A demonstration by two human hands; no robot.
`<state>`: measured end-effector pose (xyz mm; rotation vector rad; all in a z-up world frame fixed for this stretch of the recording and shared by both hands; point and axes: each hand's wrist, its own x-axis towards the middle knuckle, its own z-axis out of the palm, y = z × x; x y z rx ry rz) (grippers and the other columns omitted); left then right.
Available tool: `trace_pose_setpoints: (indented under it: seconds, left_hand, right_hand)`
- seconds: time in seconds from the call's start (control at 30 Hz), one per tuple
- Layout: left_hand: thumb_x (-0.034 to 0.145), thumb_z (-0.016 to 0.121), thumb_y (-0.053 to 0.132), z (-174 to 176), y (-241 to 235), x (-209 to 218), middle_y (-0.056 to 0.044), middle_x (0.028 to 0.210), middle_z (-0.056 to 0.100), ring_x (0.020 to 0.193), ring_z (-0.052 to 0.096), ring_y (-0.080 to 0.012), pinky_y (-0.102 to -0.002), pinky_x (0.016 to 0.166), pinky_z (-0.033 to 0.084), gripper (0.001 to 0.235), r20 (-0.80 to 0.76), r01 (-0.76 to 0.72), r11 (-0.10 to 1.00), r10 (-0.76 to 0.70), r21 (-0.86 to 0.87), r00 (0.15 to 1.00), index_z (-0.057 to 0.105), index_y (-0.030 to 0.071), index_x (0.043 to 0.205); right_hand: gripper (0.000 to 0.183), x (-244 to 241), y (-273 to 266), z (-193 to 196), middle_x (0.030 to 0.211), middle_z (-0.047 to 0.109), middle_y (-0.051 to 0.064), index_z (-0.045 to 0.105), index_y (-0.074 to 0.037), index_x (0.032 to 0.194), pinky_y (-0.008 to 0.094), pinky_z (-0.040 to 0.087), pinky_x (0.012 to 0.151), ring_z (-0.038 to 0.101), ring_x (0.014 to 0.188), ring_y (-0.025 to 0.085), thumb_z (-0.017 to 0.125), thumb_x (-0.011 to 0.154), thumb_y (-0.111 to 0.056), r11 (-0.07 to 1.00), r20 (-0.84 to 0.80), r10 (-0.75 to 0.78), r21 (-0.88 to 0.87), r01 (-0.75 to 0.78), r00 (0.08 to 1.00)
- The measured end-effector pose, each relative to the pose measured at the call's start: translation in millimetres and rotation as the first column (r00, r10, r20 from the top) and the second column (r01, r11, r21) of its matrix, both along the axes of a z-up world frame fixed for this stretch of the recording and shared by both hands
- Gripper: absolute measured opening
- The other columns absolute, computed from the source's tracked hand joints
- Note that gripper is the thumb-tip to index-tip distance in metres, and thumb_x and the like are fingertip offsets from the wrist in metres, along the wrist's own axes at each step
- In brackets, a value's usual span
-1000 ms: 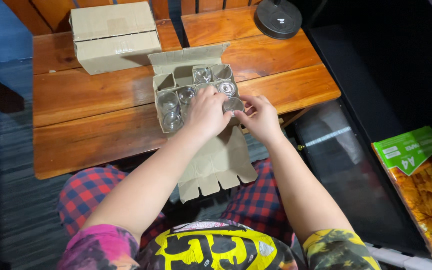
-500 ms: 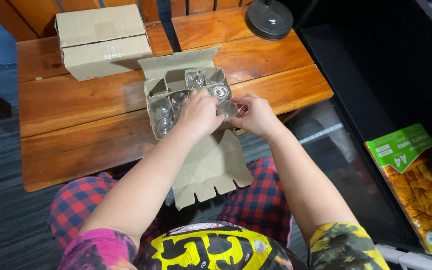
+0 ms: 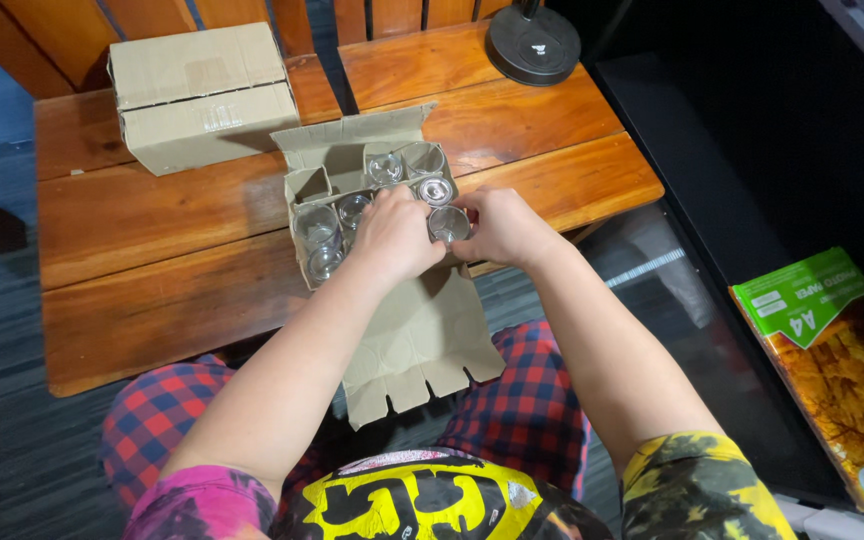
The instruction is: The person takes plastic sleeves from a shelf, moves to a wooden table, opens a cardboard box, and removes several small shot glasses one by one, lining them up on the table.
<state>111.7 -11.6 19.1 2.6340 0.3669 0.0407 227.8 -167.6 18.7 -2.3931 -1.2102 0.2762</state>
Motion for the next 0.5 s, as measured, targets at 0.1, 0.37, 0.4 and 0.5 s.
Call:
trace_pose_setpoints:
  seconds: [0.1,0.37,0.4,0.5]
  left_hand:
    - [0.075,0.081,0.037,-3,-1,5,-0.009,0.115,0.059,0.123,0.053,-0.0321,-0.053,0.104,0.045,0.050,-0.010,-0.031,0.999,0.031,-0.006,0.999,0.075,0.011,0.117]
    - [0.073,0.082,0.036,-11,0,1,-0.008,0.114,0.059,0.124,0.054,-0.0321,-0.051,0.103,0.046,0.052,0.116,-0.050,0.996,0.058,-0.074,0.992,0.074,0.014,0.119]
    - [0.074,0.082,0.035,-12,-2,0,-0.009,0.116,0.059,0.125,0.053,-0.0331,-0.051,0.103,0.046,0.054,0.161,-0.052,0.992,0.070,-0.113,0.985,0.073,0.013,0.123]
    - [0.081,0.082,0.030,2,-4,-5,-0.007,0.121,0.063,0.122,0.063,-0.0299,-0.043,0.099,0.055,0.059,0.240,-0.003,0.959,0.074,-0.283,0.968,0.065,0.022,0.137]
  right_hand:
    - [0.061,1,4,-1,0.083,0.066,0.004,0.077,-0.012,0.112,0.038,0.059,0.077,0.073,0.079,0.023,0.089,0.060,-0.041,1.000,0.033,0.006,-0.022,-0.006,0.999]
    - [0.060,6,-6,-1,0.095,0.063,0.002,0.074,-0.017,0.107,0.038,0.057,0.081,0.071,0.091,0.022,0.091,0.055,-0.042,0.992,0.093,-0.009,0.130,-0.004,0.996]
    - [0.058,5,-10,-2,0.098,0.064,0.003,0.073,-0.016,0.105,0.039,0.057,0.083,0.071,0.098,0.024,0.091,0.056,-0.041,0.980,0.100,-0.001,0.198,-0.019,0.995]
    - [0.062,-1,-19,11,0.112,0.070,0.009,0.073,-0.009,0.117,0.031,0.064,0.080,0.070,0.113,0.023,0.095,0.059,-0.016,0.886,-0.219,-0.029,0.446,0.126,0.975]
